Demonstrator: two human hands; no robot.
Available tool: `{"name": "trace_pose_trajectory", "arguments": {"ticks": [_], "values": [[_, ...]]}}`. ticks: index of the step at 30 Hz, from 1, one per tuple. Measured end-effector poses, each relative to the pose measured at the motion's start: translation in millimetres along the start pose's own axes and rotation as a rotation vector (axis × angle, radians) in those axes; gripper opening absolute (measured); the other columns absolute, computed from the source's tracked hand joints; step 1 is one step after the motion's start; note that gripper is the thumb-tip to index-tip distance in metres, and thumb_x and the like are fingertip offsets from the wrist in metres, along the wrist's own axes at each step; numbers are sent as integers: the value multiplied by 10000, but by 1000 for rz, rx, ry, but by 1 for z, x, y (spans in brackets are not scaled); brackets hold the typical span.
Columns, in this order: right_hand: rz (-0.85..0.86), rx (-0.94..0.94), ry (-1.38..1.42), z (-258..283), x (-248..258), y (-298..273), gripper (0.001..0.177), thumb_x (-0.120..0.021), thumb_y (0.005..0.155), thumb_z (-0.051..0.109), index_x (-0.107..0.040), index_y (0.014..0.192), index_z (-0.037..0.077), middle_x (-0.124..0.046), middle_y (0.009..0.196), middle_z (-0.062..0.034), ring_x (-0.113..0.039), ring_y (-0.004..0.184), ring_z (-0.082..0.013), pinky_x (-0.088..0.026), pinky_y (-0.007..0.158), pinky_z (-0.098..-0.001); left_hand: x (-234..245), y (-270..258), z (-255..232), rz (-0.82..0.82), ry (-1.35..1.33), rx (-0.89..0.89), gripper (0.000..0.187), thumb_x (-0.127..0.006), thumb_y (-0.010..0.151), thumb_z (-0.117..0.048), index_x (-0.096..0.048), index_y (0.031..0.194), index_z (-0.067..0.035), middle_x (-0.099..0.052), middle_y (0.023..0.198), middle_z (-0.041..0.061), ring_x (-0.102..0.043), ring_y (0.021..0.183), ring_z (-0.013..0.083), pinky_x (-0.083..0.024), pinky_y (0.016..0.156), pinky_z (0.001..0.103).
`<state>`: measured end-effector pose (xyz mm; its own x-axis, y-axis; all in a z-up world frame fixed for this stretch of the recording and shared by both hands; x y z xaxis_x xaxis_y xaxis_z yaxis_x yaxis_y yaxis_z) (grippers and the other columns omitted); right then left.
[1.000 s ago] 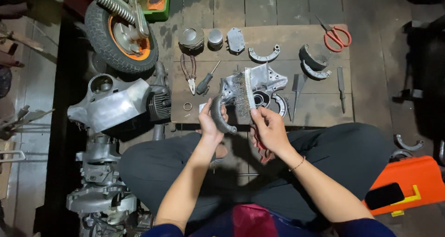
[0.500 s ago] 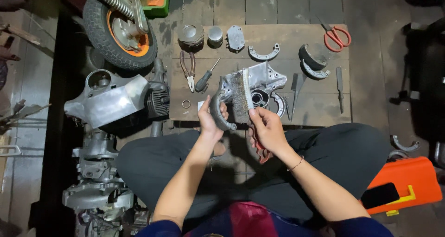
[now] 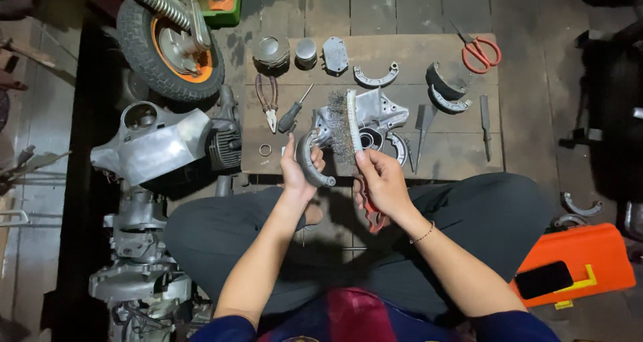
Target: Cleaning a metal motorcycle engine component using a wire brush
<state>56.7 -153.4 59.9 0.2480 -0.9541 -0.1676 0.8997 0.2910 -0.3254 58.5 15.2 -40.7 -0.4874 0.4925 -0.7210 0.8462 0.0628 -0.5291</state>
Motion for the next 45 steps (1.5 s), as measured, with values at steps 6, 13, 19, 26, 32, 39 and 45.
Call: {"name": "trace_pose_trajectory", "arguments": {"ticks": [6,13,19,26,32,39,45], "values": [[-3,72,-124,18,3,-17,390,-549,1062,166,-603,715,-1,-594,437,-218,-624,315,-264,-491,276,-306,-7,9,6,-8,98,-33,705,-385,979,-705,-462,607,-112,-372,505,51,-403,403,161,-308,416,242],[-10,141,-183,20,25,-29,405,-529,1085,187,-600,724,19,-582,424,-185,-620,321,-255,-491,294,-327,-52,-11,-12,-8,99,-68,715,-366,951,-731,-462,587,-122,-399,479,43,-443,412,150,-329,430,233],[-166,96,-49,30,48,-22,379,-515,1091,190,-568,742,52,-598,494,-191,-624,350,-248,-490,286,-321,-107,-19,-18,21,4,-86,620,-474,923,-693,-475,611,-157,-439,512,19,-475,427,138,-366,434,215],[-238,148,-54,33,71,-13,394,-569,1095,224,-586,742,51,-566,531,-159,-590,438,-207,-471,363,-317,-116,3,3,120,43,-53,693,-392,953,-715,-451,594,-125,-388,482,32,-445,396,146,-340,410,217],[-239,39,70,21,71,-11,384,-571,1075,244,-595,779,1,-574,498,-244,-596,320,-296,-490,256,-387,-101,-7,-9,79,44,-54,657,-403,967,-691,-441,595,-151,-368,483,9,-428,389,136,-336,403,220],[-222,21,24,32,54,-25,377,-574,1070,238,-596,765,18,-564,490,-250,-591,304,-310,-478,233,-384,-86,-11,-22,63,25,-93,655,-428,988,-641,-446,581,-128,-379,478,42,-424,405,168,-337,428,256],[-220,92,-14,39,46,-15,369,-562,1084,211,-580,768,20,-583,520,-243,-606,336,-305,-501,261,-383,-88,1,-24,83,77,-91,698,-382,956,-709,-446,587,-119,-386,476,57,-416,397,169,-309,425,242]]}}
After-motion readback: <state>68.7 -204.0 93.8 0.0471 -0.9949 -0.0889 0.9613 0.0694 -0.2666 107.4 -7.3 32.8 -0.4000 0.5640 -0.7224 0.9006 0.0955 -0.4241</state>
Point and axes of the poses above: each hand's wrist, its own y-axis towards the middle knuckle, its own x-axis out of the back of the hand, z = x × y, the point moved 8 cm from there along y, towards the middle knuckle
